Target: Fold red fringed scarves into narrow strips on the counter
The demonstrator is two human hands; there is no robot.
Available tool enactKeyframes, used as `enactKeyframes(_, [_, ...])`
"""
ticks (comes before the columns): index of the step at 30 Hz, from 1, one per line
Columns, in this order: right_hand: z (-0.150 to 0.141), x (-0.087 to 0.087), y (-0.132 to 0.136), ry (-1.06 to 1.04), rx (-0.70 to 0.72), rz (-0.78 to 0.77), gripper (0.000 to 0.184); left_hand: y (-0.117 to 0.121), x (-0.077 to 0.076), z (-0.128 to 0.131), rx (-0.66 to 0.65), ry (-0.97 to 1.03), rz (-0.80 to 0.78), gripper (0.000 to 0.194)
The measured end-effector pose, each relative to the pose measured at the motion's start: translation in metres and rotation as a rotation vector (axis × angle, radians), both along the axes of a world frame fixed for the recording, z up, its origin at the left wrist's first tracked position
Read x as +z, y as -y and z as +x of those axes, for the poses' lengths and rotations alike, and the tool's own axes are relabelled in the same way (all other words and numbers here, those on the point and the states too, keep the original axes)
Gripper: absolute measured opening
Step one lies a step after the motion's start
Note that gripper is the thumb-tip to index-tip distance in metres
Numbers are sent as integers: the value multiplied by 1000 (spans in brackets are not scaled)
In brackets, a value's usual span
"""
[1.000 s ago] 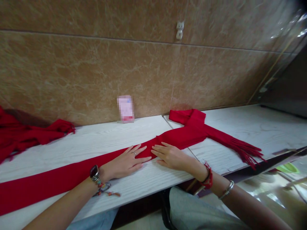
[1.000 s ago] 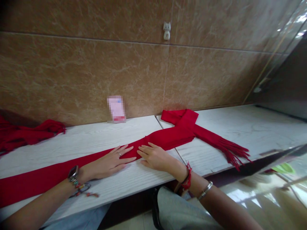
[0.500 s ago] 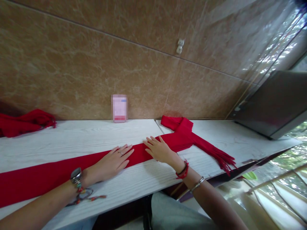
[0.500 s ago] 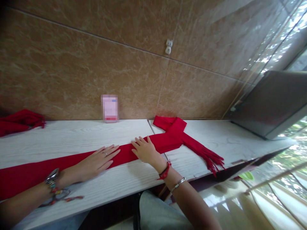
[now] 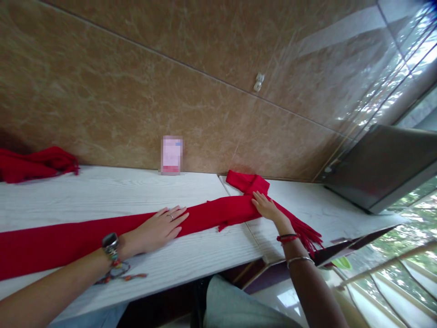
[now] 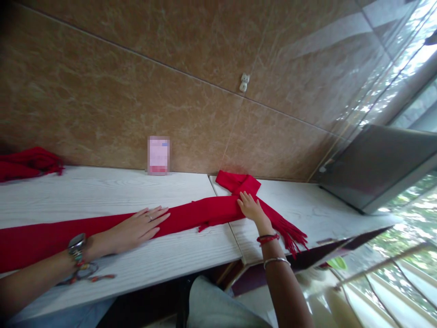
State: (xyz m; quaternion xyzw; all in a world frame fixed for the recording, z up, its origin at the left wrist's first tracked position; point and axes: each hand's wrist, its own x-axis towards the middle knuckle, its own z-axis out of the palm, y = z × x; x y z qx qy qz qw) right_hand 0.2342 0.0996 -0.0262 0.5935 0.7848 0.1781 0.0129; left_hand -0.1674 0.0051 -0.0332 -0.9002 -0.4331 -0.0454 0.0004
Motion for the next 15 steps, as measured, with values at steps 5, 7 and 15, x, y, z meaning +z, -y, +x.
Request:
enactKeyframes(5, [-73,28,7,-285,148,72,50,3,3,3,36,22,9,48])
enactKeyframes(7, [-117,35,17,-293,344,-28,51,4,4,3,49,20,-4,49])
enactKeyframes(15, [-230,6,50,-219,654,-261,45,4,8,-5,217,27,-93,57])
